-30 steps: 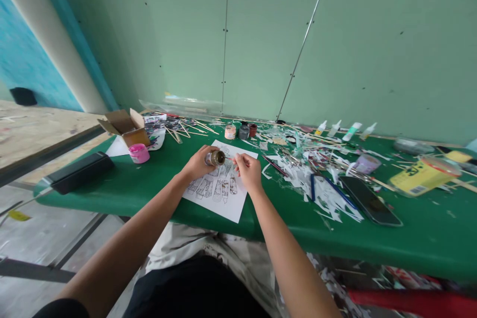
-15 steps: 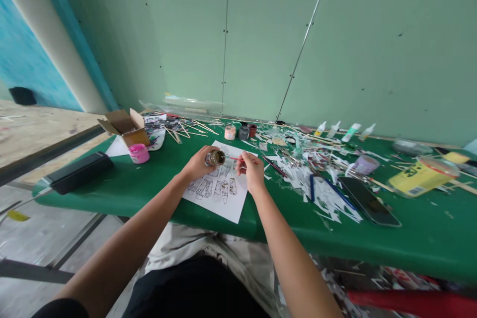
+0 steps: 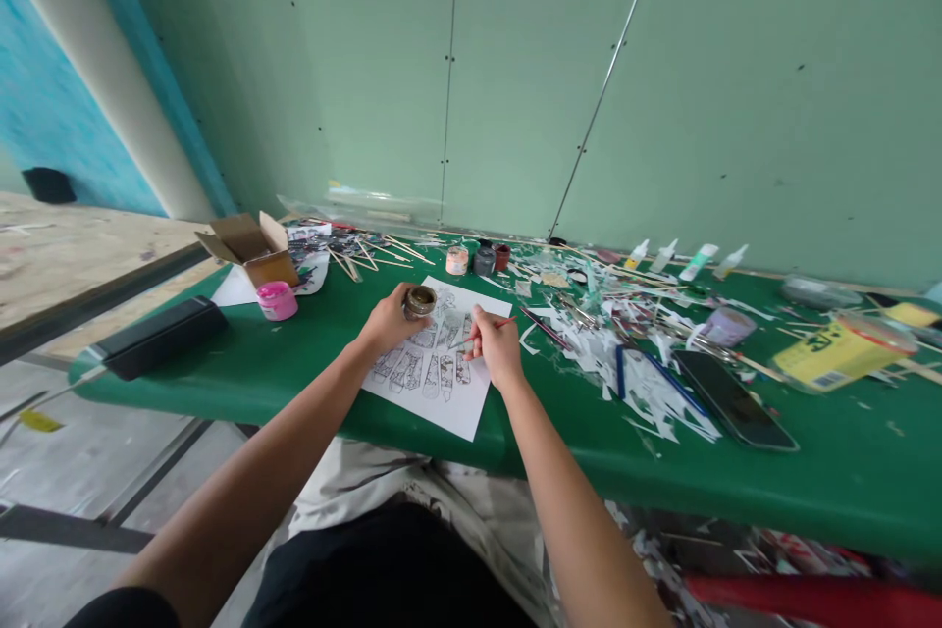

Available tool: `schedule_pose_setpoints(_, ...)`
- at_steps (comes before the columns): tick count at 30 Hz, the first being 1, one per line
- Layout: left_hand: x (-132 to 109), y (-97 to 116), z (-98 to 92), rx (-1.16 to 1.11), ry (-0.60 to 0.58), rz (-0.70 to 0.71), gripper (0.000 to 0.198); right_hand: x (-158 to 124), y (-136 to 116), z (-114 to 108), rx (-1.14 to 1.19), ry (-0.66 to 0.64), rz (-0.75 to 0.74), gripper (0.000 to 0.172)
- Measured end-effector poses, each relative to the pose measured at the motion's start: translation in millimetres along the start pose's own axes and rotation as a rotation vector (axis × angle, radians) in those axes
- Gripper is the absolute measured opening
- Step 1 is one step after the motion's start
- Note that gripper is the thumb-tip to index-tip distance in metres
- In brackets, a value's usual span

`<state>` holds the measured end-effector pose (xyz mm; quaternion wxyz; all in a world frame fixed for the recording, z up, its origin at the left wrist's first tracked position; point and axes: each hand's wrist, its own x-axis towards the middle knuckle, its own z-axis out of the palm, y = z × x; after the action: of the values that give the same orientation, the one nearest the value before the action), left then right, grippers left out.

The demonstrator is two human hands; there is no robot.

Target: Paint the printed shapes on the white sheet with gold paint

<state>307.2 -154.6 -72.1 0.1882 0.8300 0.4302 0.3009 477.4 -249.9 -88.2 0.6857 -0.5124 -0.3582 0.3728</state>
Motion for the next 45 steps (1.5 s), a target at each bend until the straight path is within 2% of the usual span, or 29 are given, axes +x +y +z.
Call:
schedule_pose_setpoints(5,2.3,-3.9,2.6,-0.030,0.014,-0.007,0.053,-10.8,4.3,-3.6,-0.103,0.008,-0.029,0.049)
schedule_pose_setpoints(12,3.5,-7.1,5.7,-0.038,0.013,-0.013,0.054,-22.9,2.9,-2.4,-0.176,-0.074,0.033,0.052)
schedule_pose_setpoints(22,3.1,-8.2,5.9,-0.046,-0.007,-0.021,0.054,-26.4,4.6,-4.1,-0.177,-0.096,0.012,0.051)
schedule_pose_setpoints(36,2.2,-7.5,6.1,-0.031,-0.011,-0.029,0.052,-43.1,2.4,-7.0,-0.240,-0.062,-0.016,0.050)
schedule_pose_setpoints(45,2.1,-7.4,6.2,-0.017,-0.024,-0.032,0.053,-40.6,3.0,-8.2,-0.262,0.010,-0.061,0.050)
